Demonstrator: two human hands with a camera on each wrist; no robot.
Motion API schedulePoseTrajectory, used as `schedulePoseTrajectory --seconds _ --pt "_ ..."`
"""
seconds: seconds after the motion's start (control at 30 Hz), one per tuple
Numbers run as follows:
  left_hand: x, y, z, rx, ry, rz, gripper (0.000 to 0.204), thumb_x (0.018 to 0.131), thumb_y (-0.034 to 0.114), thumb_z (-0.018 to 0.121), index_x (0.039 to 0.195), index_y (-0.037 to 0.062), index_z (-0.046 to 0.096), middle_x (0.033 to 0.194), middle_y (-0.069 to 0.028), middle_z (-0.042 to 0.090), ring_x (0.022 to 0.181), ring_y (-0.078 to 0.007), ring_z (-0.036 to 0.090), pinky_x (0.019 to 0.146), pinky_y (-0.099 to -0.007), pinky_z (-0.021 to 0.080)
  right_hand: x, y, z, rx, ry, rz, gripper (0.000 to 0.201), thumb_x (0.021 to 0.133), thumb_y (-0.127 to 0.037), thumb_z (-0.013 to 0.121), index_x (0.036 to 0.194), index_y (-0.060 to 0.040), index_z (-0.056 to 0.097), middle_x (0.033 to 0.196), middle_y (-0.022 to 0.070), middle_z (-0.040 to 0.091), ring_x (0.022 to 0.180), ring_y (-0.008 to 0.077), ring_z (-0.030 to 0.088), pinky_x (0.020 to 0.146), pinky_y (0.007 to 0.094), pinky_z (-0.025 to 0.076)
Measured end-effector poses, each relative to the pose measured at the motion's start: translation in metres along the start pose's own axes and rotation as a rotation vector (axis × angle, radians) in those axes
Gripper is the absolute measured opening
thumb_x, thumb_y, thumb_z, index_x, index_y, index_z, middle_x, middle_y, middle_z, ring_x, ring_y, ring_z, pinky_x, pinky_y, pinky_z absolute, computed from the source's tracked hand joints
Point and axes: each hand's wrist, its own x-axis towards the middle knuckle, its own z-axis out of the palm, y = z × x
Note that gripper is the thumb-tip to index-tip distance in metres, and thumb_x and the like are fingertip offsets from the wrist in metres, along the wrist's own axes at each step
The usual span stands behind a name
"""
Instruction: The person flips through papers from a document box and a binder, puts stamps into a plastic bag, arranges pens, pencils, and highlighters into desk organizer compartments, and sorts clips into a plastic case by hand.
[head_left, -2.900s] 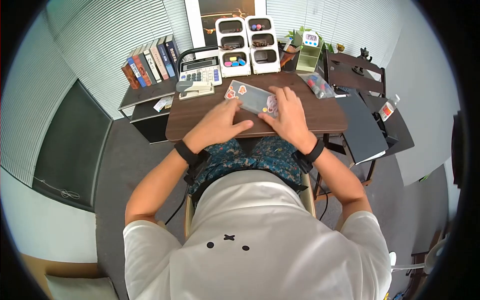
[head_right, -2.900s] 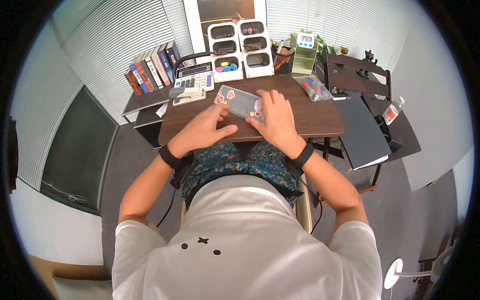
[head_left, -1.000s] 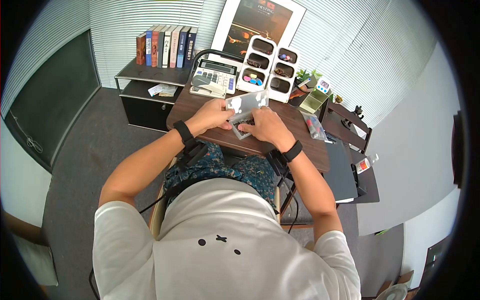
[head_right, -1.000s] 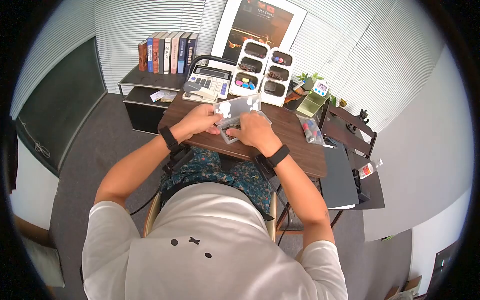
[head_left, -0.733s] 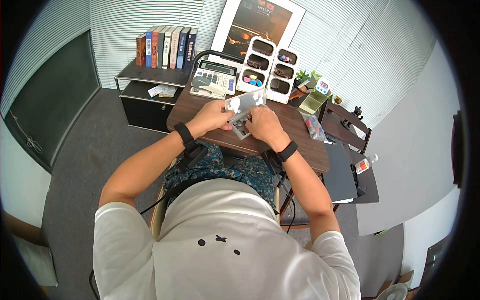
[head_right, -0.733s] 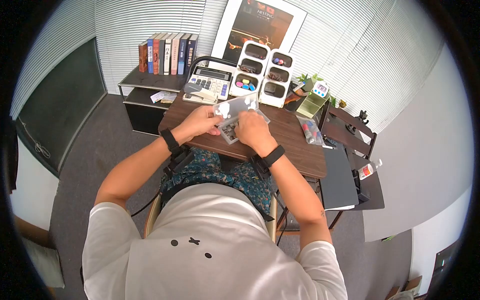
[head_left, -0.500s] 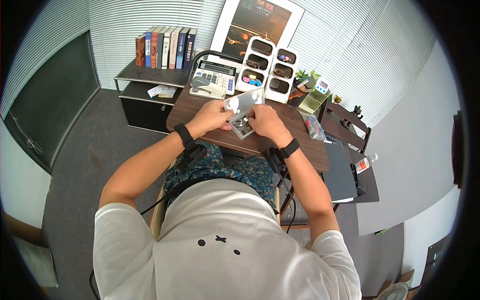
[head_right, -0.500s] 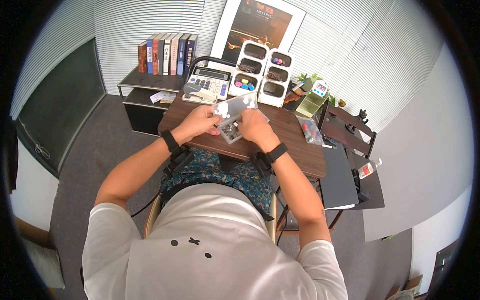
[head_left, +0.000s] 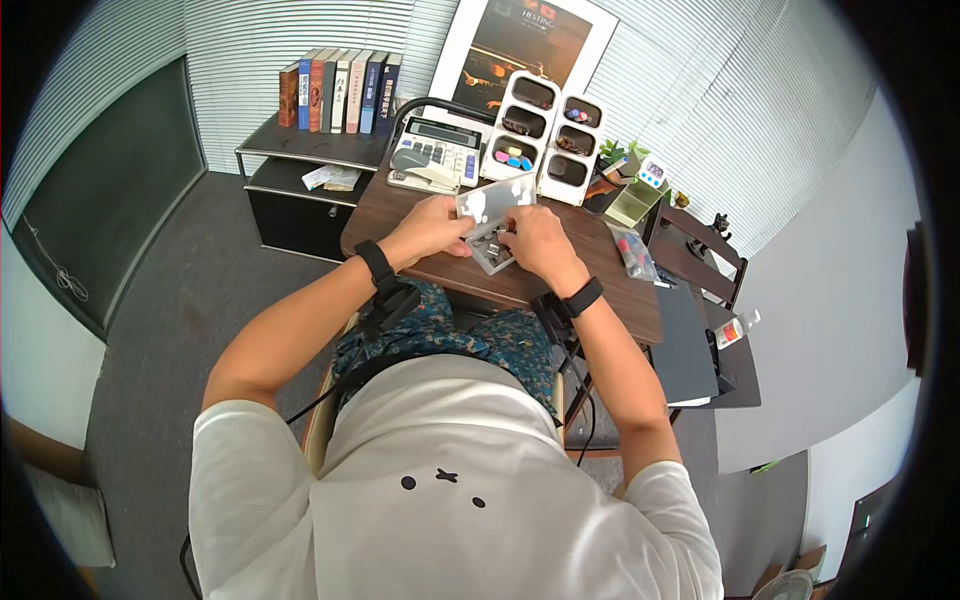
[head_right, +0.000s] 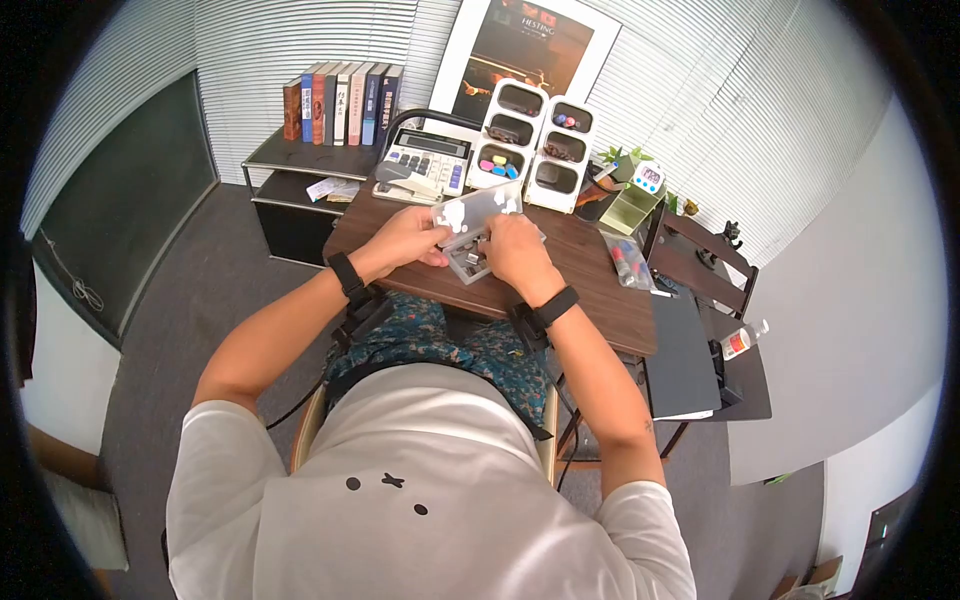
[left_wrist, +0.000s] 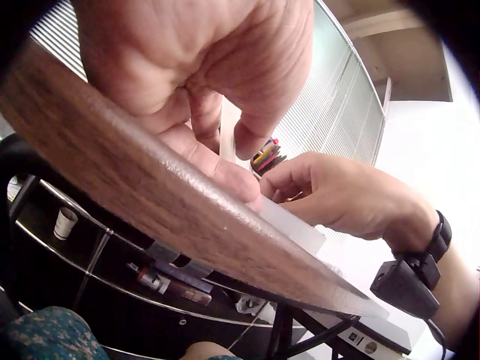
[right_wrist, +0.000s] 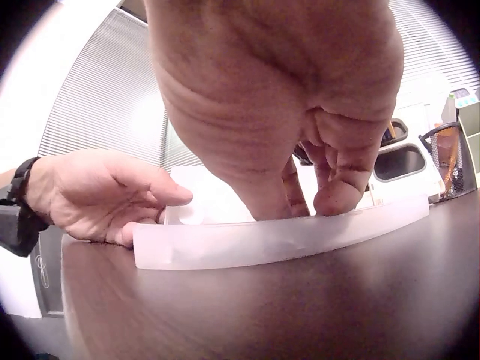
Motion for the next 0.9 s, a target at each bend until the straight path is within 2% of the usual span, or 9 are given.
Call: schedulePoseTrajectory --seconds 0.17,0.27,0.5,0.6,0.67,0.7,0.77,0.8,0.9 --pt "0.008 -0.005 -0.003 0.0 0.0 -0.061 0.03 0.105 0.014 0.064 0.126 -0.0066 0.066 0.105 -0.0122 0.075 0.078 -0.0137 0.077 0.071 -0.0243 0.066 0.008 0.008 -0.011 0.141 -0.107 0.065 0.015 0.081 -0.01 0.081 0.087 0.002 0.075 0.084 0.0207 0.075 0.082 0.0356 0.075 0.077 0.0438 0.059" --pt "0.008 -0.004 -0.004 -0.031 -0.015 -0.067 0.029 0.104 0.014 0.065 0.125 -0.0063 0.067 0.105 -0.0129 0.075 0.079 -0.0145 0.077 0.072 -0.0246 0.066 0.009 0.013 -0.014 0.16 -0.114 0.027 0.011 0.079 -0.009 0.08 0.085 -0.0013 0.075 0.087 0.0203 0.076 0.089 0.0398 0.075 0.084 0.0458 0.06" --pt "0.008 0.0 -0.005 -0.07 -0.05 -0.085 0.03 0.104 0.013 0.066 0.126 -0.0062 0.066 0.109 -0.0138 0.075 0.08 -0.0156 0.078 0.072 -0.0247 0.066 0.006 0.017 -0.015 0.092 -0.099 0.005 0.01 0.077 -0.007 0.078 0.084 -0.0005 0.074 0.088 0.0229 0.075 0.088 0.0416 0.074 0.084 0.0466 0.059" --pt "0.009 -0.002 -0.005 -0.086 -0.054 -0.087 0.03 0.103 0.012 0.066 0.128 -0.0064 0.065 0.109 -0.0143 0.075 0.08 -0.0159 0.078 0.071 -0.0238 0.066 0.006 0.025 -0.011 0.157 0.003 -0.008 0.011 0.078 -0.005 0.076 0.088 -0.0004 0.075 0.086 0.0236 0.074 0.085 0.0395 0.074 0.081 0.0438 0.06" --pt "0.01 -0.004 -0.005 -0.092 -0.053 -0.079 0.031 0.103 0.012 0.067 0.128 -0.0066 0.065 0.109 -0.0143 0.074 0.08 -0.0158 0.078 0.071 -0.0234 0.066 0.003 0.035 -0.01 0.408 0.054 0.095 0.011 0.081 -0.003 0.072 0.09 0.0002 0.076 0.078 0.0181 0.073 0.072 0.0293 0.074 0.071 0.0375 0.058" --pt "0.011 -0.005 -0.005 -0.097 -0.052 -0.07 0.032 0.103 0.012 0.067 0.129 -0.0068 0.065 0.11 -0.0142 0.074 0.079 -0.0156 0.078 0.071 -0.023 0.066 0.003 0.042 -0.013 0.409 0.053 0.091 0.011 0.081 -0.003 0.072 0.09 0.0002 0.076 0.078 0.0181 0.073 0.072 0.0293 0.074 0.071 0.0375 0.058" --pt "0.009 -0.003 -0.006 -0.078 -0.046 -0.073 0.032 0.103 0.011 0.067 0.13 -0.0067 0.065 0.111 -0.0142 0.074 0.079 -0.0156 0.078 0.071 -0.0228 0.066 0.001 0.059 -0.022 0.633 0.101 0.274 0.01 0.084 -0.002 0.069 0.09 0.0008 0.076 0.07 0.0114 0.071 0.06 0.0182 0.069 0.061 0.0314 0.054" --pt "0.008 -0.002 -0.005 -0.055 -0.048 -0.074 0.033 0.102 0.01 0.067 0.13 -0.0066 0.064 0.112 -0.0142 0.074 0.079 -0.0155 0.077 0.07 -0.0227 0.066 0.0 0.075 -0.023 0.59 0.138 0.266 0.008 0.085 -0.002 0.069 0.088 0.0008 0.076 0.066 0.0079 0.071 0.056 0.0135 0.067 0.057 0.0299 0.051" --pt "0.009 0.0 -0.005 -0.075 -0.049 -0.094 0.033 0.102 0.011 0.065 0.13 -0.0073 0.064 0.113 -0.0152 0.074 0.079 -0.0157 0.077 0.069 -0.0232 0.066 -0.01 0.108 -0.031 0.316 0.028 0.321 0.008 0.086 -0.003 0.069 0.086 0.0013 0.076 0.067 0.0075 0.071 0.059 0.0143 0.07 0.059 0.0303 0.053"
